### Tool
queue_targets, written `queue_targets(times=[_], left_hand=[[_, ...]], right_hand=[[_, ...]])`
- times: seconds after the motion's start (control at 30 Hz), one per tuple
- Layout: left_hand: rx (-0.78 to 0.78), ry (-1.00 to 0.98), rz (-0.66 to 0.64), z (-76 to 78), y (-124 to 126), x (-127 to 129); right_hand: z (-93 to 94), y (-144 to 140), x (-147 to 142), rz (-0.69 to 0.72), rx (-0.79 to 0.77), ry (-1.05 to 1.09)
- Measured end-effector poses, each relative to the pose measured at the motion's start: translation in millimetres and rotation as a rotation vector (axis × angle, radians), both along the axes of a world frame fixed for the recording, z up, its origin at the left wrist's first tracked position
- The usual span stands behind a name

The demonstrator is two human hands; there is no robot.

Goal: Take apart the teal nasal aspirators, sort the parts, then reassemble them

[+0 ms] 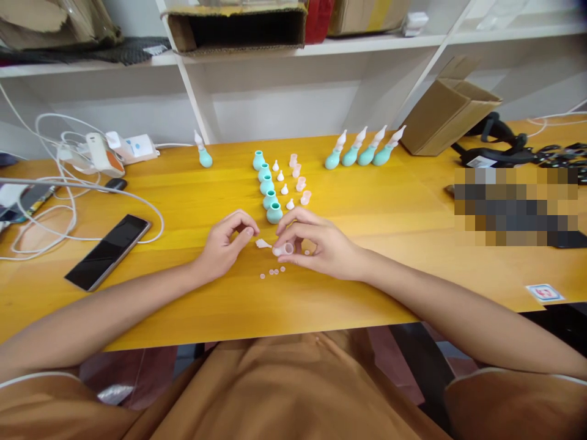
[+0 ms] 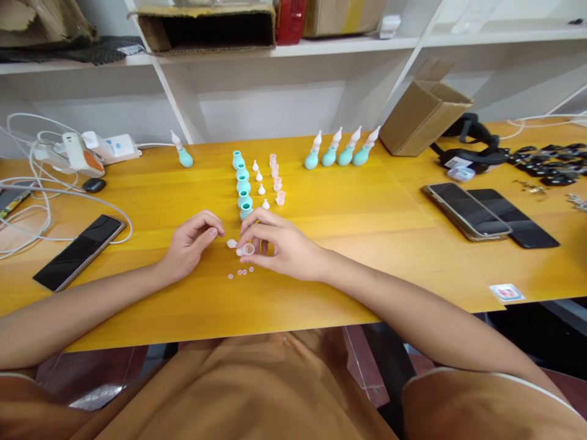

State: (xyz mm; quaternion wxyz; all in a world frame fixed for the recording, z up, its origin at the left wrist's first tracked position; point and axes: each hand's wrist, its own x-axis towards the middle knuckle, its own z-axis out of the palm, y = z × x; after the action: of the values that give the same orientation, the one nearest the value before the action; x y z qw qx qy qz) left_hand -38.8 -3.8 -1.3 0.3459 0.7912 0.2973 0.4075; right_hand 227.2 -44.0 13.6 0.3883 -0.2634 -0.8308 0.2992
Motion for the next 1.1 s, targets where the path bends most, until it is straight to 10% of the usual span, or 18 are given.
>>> queue_targets(times=[0.33,0.63,1.1], left_hand=[[0.234,0.541,-0.013,-10.5,-3.5,4.8],[0.161,0.328,-0.018,-6.7,-2.6,2.5],[0.472,0.016,-0.236,4.5,-16.0,-1.0]], right_hand=[[-7.5,6.8,7.2,-0.178,0.103,-0.315],[-11.5,10.0,8.5,-0.176,0.225,-0.401],[-10.1,-5.0,-6.9,-0.099,0.001,-0.158]])
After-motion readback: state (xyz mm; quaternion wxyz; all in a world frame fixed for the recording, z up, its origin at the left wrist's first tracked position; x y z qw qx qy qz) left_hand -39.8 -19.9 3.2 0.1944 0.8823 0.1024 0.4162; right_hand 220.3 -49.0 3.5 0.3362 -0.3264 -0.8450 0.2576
